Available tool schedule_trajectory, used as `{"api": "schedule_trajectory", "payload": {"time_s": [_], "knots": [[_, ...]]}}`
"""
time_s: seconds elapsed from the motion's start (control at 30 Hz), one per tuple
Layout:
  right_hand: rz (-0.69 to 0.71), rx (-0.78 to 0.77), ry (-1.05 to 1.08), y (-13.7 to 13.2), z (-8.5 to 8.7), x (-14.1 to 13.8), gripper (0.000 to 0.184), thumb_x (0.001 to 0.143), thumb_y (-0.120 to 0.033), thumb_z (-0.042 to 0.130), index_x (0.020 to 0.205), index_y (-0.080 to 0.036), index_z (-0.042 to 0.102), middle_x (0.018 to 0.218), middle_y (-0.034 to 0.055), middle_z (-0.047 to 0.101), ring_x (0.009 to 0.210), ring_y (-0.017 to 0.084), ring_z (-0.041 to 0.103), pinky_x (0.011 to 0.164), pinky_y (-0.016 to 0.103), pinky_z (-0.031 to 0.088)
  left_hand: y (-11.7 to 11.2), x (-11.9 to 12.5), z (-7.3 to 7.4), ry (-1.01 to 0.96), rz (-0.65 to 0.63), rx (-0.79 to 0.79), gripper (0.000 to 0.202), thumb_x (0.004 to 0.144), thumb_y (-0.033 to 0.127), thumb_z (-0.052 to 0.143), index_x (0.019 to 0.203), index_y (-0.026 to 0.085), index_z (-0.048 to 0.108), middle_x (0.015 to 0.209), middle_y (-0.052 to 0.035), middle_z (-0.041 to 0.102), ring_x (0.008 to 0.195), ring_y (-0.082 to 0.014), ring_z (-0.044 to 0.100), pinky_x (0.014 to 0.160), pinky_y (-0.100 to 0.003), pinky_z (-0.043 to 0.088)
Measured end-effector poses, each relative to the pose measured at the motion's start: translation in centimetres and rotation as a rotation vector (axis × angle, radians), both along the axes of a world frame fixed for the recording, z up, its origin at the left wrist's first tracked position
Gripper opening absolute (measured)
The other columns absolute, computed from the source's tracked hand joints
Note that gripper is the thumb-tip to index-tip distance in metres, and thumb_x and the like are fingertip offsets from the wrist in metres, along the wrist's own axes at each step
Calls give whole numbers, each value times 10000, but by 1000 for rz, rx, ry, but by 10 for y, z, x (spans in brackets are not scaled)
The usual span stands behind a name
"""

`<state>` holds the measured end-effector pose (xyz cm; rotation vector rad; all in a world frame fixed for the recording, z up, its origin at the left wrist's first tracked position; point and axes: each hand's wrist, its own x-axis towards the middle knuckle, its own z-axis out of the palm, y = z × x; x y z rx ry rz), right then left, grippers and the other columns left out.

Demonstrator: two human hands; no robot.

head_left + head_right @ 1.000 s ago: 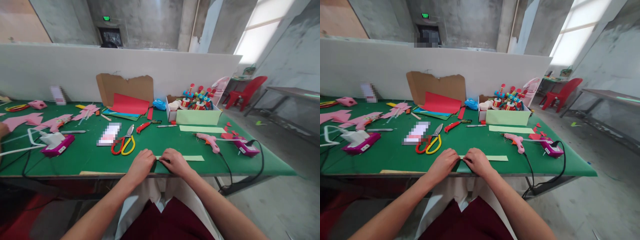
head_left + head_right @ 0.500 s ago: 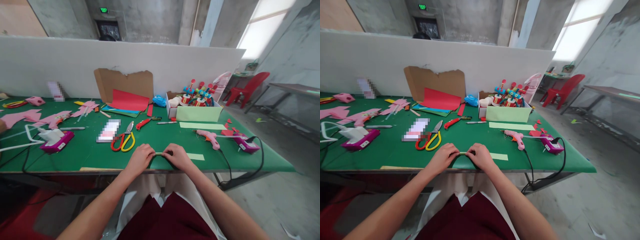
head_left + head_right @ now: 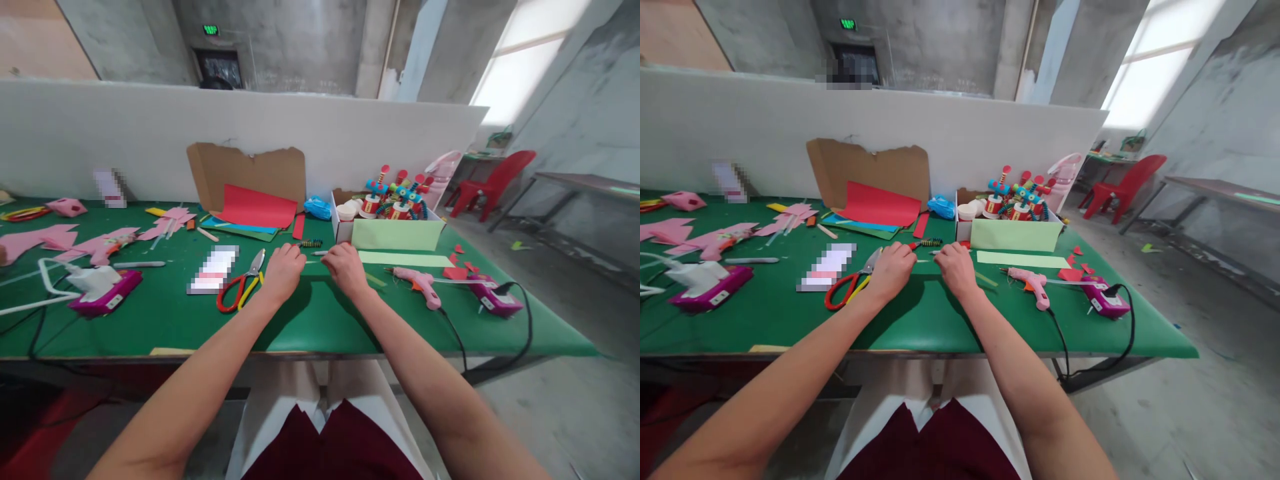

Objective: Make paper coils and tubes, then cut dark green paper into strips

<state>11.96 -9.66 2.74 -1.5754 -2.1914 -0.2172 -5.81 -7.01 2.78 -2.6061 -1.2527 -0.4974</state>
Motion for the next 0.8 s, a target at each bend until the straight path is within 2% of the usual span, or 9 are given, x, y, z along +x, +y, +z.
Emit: {"api": "schedule_trajectory", "payload": {"time_s": [0.1,0.2,0.27,0.37,0.47,0.67,0.8], "knots": [[49,-164,-64,4,-19,2,221,908,-140,542,831,-159,748,829,103,637,850,219,503,750,334,373,9,0,-16,76,-49,-93,271,854,57,403,766,164,636,843,-113,598,893,-244,517,766,-363,409],[82,-201,55,4,-34,8,149,887,-158,597,870,-162,745,842,80,648,850,197,524,774,309,397,11,-5,-32,38,-138,-148,251,838,57,421,788,168,640,836,-87,603,873,-219,529,779,-336,431],[93,-199,155,4,-38,11,87,858,-181,651,864,-174,738,851,62,654,866,186,541,798,300,408,13,-9,-37,-30,-188,-185,250,839,61,427,832,172,650,852,-74,613,882,-206,539,797,-324,441],[99,-206,256,7,-38,13,56,833,-180,685,856,-186,735,833,40,651,854,168,564,798,286,426,17,-11,-38,-114,-222,-252,234,858,91,448,877,173,666,873,-67,631,895,-196,558,814,-315,449],[108,-208,285,9,-36,13,52,821,-168,694,833,-189,741,823,36,658,842,160,582,793,276,438,20,-11,-38,-132,-224,-277,217,872,130,474,843,178,683,863,-66,637,892,-194,569,817,-312,451],[157,-196,265,8,-37,14,56,811,-177,700,772,-191,739,774,29,673,796,156,587,766,276,432,15,-10,-36,-35,-169,-191,246,864,119,462,808,177,695,868,-86,638,896,-210,565,808,-334,447],[75,-266,365,8,-37,13,47,803,-190,705,774,-182,742,738,12,649,704,127,576,672,239,420,15,-11,-36,-74,-171,-205,195,881,182,499,871,186,694,879,-69,647,903,-205,564,808,-327,446]]}}
